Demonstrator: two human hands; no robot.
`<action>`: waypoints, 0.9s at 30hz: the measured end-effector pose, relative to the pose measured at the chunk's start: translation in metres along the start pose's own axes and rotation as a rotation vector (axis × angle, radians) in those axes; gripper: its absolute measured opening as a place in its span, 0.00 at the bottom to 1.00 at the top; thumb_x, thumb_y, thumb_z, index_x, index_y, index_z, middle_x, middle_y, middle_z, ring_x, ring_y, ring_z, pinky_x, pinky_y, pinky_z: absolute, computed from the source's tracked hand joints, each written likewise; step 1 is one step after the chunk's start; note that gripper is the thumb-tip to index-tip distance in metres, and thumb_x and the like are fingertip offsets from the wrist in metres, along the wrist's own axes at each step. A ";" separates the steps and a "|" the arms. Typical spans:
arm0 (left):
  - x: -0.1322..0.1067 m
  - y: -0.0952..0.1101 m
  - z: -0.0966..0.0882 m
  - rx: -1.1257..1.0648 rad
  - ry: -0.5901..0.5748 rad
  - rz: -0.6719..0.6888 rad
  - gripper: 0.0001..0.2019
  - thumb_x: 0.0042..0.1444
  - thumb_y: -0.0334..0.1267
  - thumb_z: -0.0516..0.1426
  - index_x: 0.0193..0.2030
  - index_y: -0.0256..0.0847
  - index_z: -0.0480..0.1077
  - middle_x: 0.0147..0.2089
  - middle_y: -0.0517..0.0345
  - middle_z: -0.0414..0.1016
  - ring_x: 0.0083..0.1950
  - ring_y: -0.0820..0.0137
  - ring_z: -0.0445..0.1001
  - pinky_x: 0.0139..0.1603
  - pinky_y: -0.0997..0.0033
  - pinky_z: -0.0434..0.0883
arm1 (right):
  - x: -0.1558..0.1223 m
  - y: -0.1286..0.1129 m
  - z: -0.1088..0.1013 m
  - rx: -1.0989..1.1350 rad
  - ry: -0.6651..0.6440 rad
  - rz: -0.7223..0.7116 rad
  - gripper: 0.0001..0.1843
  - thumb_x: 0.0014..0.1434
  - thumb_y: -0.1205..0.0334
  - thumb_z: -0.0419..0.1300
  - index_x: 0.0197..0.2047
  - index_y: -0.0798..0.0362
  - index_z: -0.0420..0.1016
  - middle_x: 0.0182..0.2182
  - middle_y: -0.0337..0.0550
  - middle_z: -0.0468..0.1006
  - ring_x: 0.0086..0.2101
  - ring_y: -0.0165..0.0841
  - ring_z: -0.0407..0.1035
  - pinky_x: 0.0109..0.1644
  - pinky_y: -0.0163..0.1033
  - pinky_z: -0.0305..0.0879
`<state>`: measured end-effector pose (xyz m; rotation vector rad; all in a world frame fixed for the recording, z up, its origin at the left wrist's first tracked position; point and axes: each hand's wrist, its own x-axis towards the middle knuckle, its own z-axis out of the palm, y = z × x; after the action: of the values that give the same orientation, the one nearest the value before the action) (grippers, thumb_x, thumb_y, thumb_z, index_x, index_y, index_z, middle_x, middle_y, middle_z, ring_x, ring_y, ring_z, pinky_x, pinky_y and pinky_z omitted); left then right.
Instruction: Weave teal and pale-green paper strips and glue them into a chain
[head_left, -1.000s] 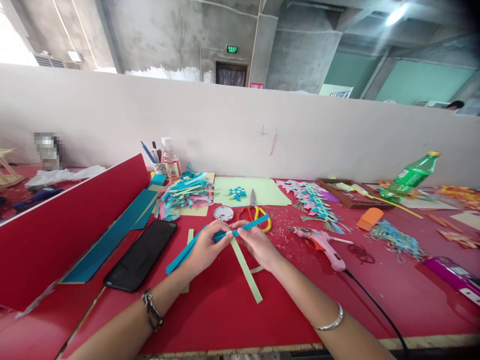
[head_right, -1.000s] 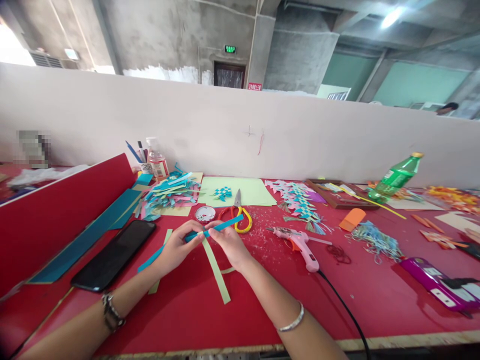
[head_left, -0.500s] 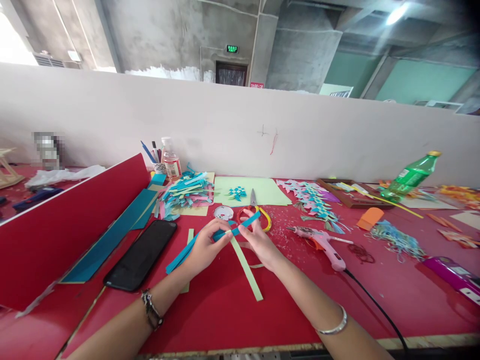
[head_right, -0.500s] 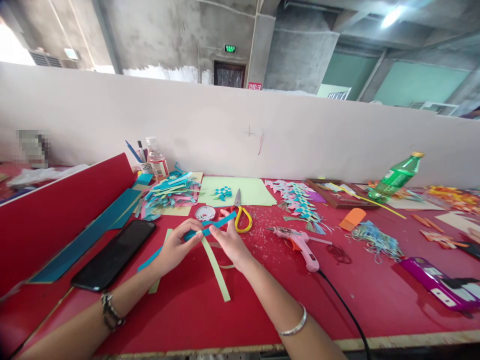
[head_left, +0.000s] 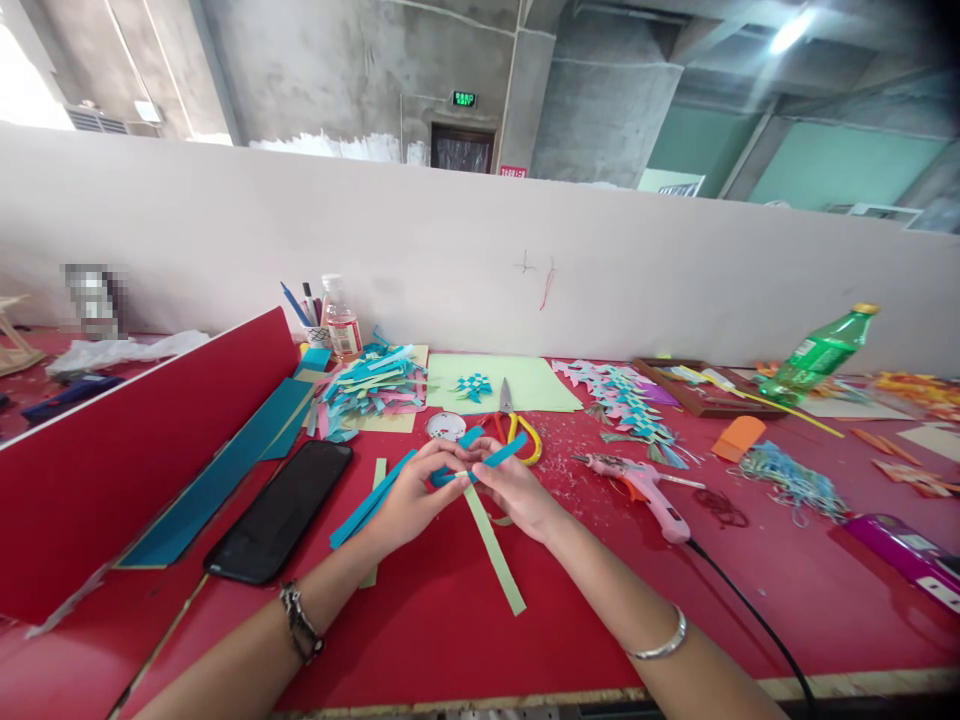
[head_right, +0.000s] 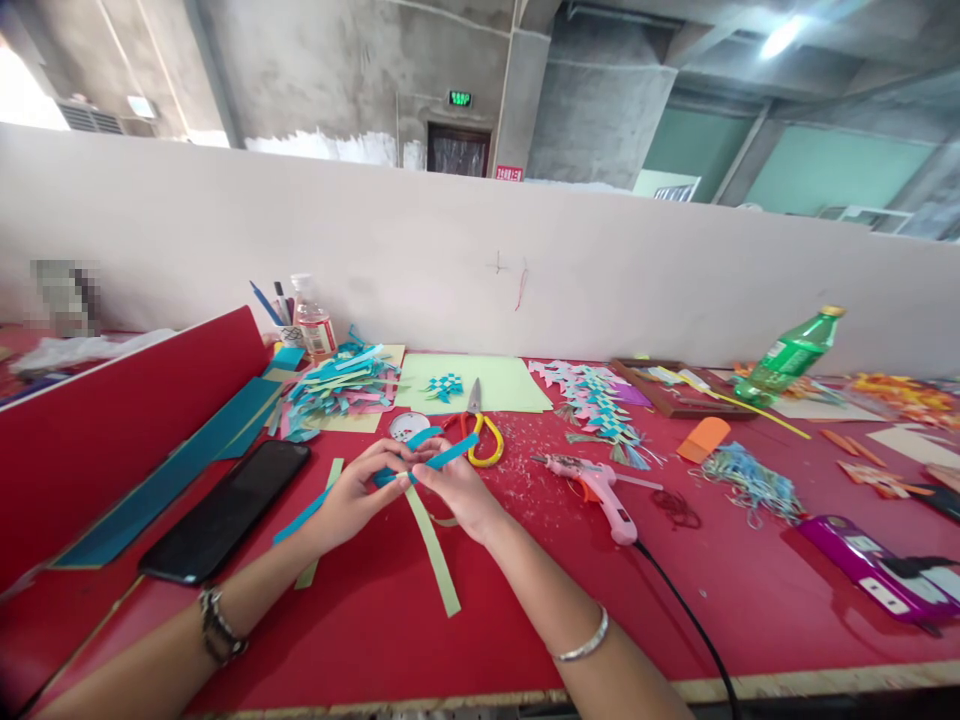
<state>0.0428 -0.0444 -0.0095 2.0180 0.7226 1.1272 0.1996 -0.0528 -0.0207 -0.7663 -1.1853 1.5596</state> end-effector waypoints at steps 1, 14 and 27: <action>0.000 0.001 0.000 -0.005 -0.011 0.002 0.06 0.54 0.36 0.51 0.30 0.39 0.67 0.40 0.54 0.64 0.44 0.70 0.65 0.47 0.70 0.61 | 0.001 0.000 -0.001 -0.005 -0.008 -0.007 0.12 0.47 0.58 0.60 0.36 0.49 0.67 0.33 0.35 0.69 0.36 0.27 0.64 0.44 0.34 0.57; -0.002 0.003 0.001 0.005 -0.073 0.016 0.06 0.53 0.38 0.52 0.31 0.39 0.66 0.40 0.53 0.66 0.45 0.68 0.64 0.49 0.65 0.61 | -0.002 -0.009 -0.002 0.005 -0.156 -0.022 0.17 0.52 0.50 0.54 0.43 0.47 0.69 0.46 0.41 0.68 0.49 0.33 0.60 0.53 0.41 0.52; 0.000 -0.003 0.002 0.081 0.041 -0.089 0.07 0.52 0.39 0.52 0.28 0.39 0.66 0.44 0.52 0.61 0.49 0.66 0.63 0.45 0.68 0.64 | 0.003 0.001 -0.011 -0.232 0.067 -0.186 0.23 0.56 0.45 0.44 0.48 0.45 0.67 0.51 0.37 0.66 0.55 0.32 0.52 0.59 0.43 0.42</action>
<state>0.0444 -0.0436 -0.0126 2.0135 0.8835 1.1061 0.2078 -0.0462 -0.0251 -0.8268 -1.3625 1.2491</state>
